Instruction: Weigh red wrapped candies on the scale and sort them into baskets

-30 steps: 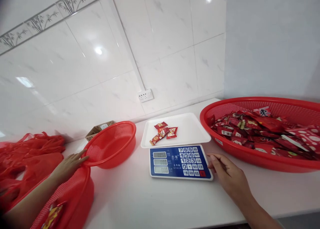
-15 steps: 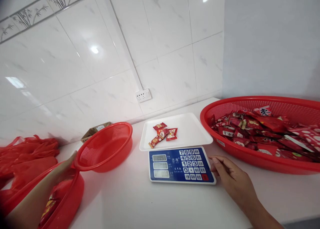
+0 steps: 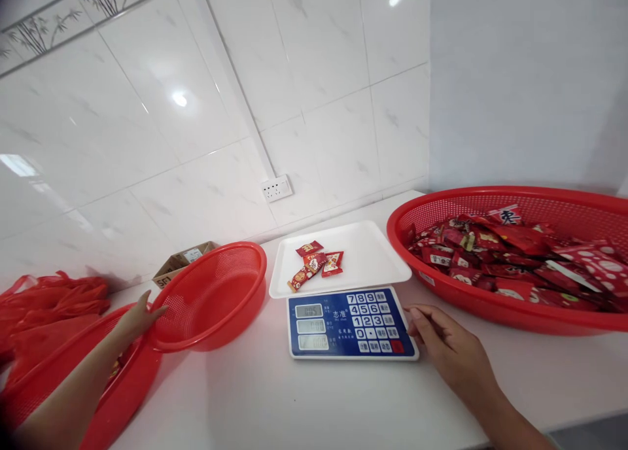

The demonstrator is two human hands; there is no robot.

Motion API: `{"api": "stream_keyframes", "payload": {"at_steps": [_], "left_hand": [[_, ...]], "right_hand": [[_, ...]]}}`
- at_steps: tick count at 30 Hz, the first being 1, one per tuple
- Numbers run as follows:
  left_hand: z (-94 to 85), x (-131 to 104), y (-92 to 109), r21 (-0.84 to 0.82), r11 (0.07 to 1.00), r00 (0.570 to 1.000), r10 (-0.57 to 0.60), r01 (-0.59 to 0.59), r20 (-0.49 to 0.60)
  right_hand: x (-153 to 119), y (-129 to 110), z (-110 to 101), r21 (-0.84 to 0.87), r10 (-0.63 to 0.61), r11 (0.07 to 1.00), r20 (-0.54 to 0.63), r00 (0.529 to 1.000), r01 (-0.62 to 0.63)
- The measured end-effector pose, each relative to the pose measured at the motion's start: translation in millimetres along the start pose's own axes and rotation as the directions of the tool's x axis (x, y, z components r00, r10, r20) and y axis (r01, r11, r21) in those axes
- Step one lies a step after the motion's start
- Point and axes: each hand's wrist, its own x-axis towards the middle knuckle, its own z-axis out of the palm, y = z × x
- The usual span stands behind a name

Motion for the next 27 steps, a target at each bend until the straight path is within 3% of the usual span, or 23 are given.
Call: {"api": "stream_keyframes", "payload": {"at_steps": [2,5,7,10,12,14,17,19,24,27], "left_hand": [[0.5,-6,32,0.007,0.996,0.995,0.092,-0.092,-0.036],[16.3,-26,94,-0.034,0.958,0.958,0.286,-0.286,-0.014],[34.3,-47,135,-0.081,0.899,0.895,0.436,-0.43,0.091],[65.1,-74,186,-0.157,0.774,0.737,0.632,-0.613,0.239],[84.8,-83,211,-0.162,0.739,0.688,0.669,-0.654,0.28],[101.5,-85,227,-0.145,0.729,0.673,0.677,-0.669,0.299],[114.8,-82,239,-0.128,0.724,0.67,0.681,-0.678,0.296],[112.5,-78,238,-0.125,0.728,0.684,0.679,-0.674,0.268],[73.5,-44,200,-0.058,0.805,0.794,0.592,-0.59,0.137],[51.7,-22,173,0.035,0.864,0.859,0.495,-0.503,0.129]], "right_hand": [[0,0,0,-0.008,-0.017,1.0,0.004,1.0,0.017],[0,-1,0,-0.005,-0.034,0.999,0.001,0.999,0.034],[-1,-2,0,0.002,-0.05,0.999,-0.009,0.999,0.05],[-1,-1,0,-0.003,-0.086,0.996,-0.041,0.995,0.086],[-2,-1,0,0.02,-0.097,0.995,-0.055,0.994,0.099],[-2,-2,0,0.046,-0.099,0.994,-0.061,0.993,0.102],[-4,-4,-1,0.036,-0.105,0.993,-0.082,0.991,0.108],[-4,-5,-1,0.041,-0.104,0.993,-0.079,0.991,0.107],[-7,-10,-2,0.044,-0.117,0.992,-0.046,0.992,0.119],[-7,-11,-3,0.035,-0.12,0.992,-0.03,0.992,0.121]]}}
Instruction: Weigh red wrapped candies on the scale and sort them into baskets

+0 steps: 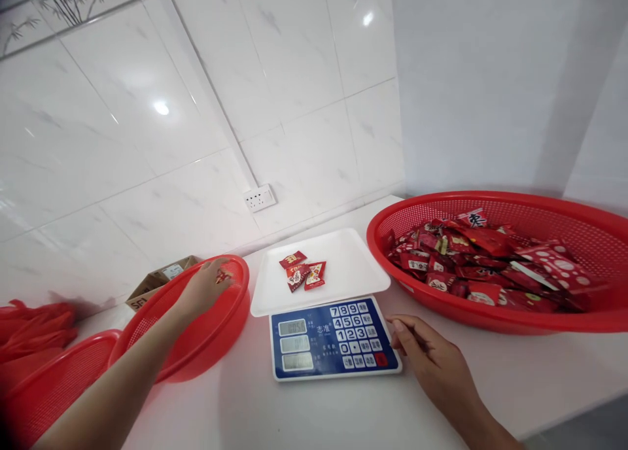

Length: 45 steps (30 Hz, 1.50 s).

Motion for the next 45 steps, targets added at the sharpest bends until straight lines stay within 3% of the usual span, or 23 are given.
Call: {"api": "stream_keyframes", "payload": {"at_steps": [3,5,8,11,14,17,24,32,36,40,45], "left_hand": [[1.3,0,-4,0.031,0.999,0.999,0.02,-0.022,0.047],[14.8,0,15,-0.003,0.99,0.985,0.138,-0.138,0.106],[42.1,5,57,-0.07,0.947,0.921,0.321,-0.313,0.218],[63.8,18,93,-0.099,0.912,0.863,0.41,-0.399,0.296],[74.8,35,111,-0.081,0.896,0.832,0.437,-0.437,0.341],[78.1,44,117,-0.052,0.875,0.82,0.471,-0.482,0.326],[82.4,36,117,0.082,0.836,0.837,0.529,-0.542,0.144],[87.3,51,117,0.15,0.83,0.843,0.526,-0.537,0.109],[84.5,53,109,0.147,0.863,0.876,0.476,-0.483,0.08],[67.0,52,89,0.143,0.93,0.938,0.346,-0.339,-0.02],[22.4,53,42,0.159,0.983,0.98,0.12,-0.094,-0.16]], "right_hand": [[1,4,0,-0.002,0.017,1.0,0.003,1.0,-0.017],[2,9,0,-0.001,0.032,0.999,0.012,0.999,-0.032],[3,12,-1,0.006,0.047,0.999,0.038,0.998,-0.048],[2,7,-2,0.012,0.037,0.999,0.014,0.999,-0.038],[2,1,-2,0.0,0.016,1.0,-0.016,1.0,-0.016],[3,2,-2,-0.007,0.01,1.0,-0.005,1.0,-0.01],[2,14,-3,0.034,0.005,0.999,0.044,0.999,-0.007],[1,10,-3,0.053,0.02,0.998,0.031,0.999,-0.022],[1,9,-3,0.069,0.007,0.998,0.037,0.999,-0.01],[1,9,-2,0.057,0.011,0.998,0.045,0.999,-0.013],[2,6,-2,0.047,0.008,0.999,0.04,0.999,-0.01]]}}
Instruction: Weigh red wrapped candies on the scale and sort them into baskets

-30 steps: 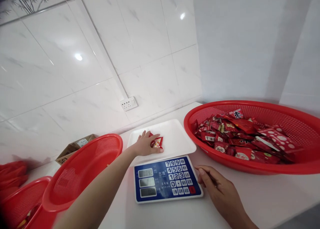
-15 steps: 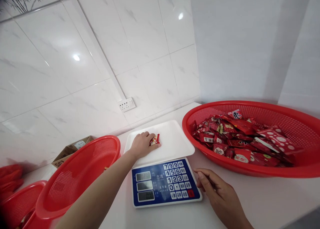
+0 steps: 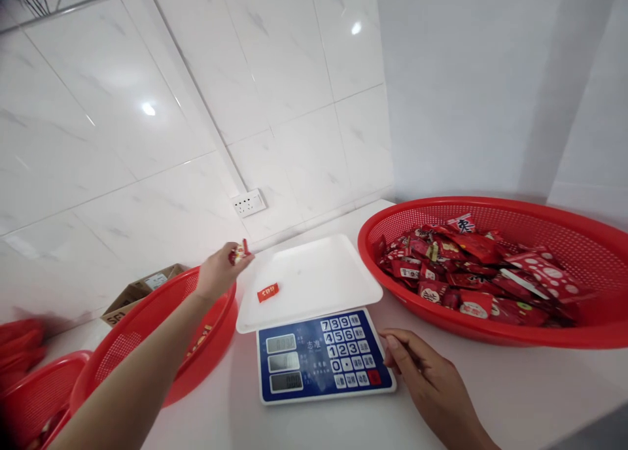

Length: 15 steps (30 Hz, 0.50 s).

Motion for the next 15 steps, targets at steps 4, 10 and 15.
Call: {"api": "stream_keyframes", "payload": {"at_steps": [4,10,15], "left_hand": [[-21.8,-6,-52,0.081,0.988,0.99,-0.137,0.135,0.027],[-17.0,-27,-70,0.098,0.995,0.99,-0.024,0.011,0.141],[5.2,-38,-12,-0.069,0.975,0.948,0.223,-0.213,0.225]], "right_hand": [[0,2,0,0.004,0.014,1.0,0.01,1.0,-0.014],[1,9,0,0.002,0.039,0.999,0.02,0.999,-0.039],[0,5,1,0.016,0.031,0.999,-0.012,0.999,-0.031]]}}
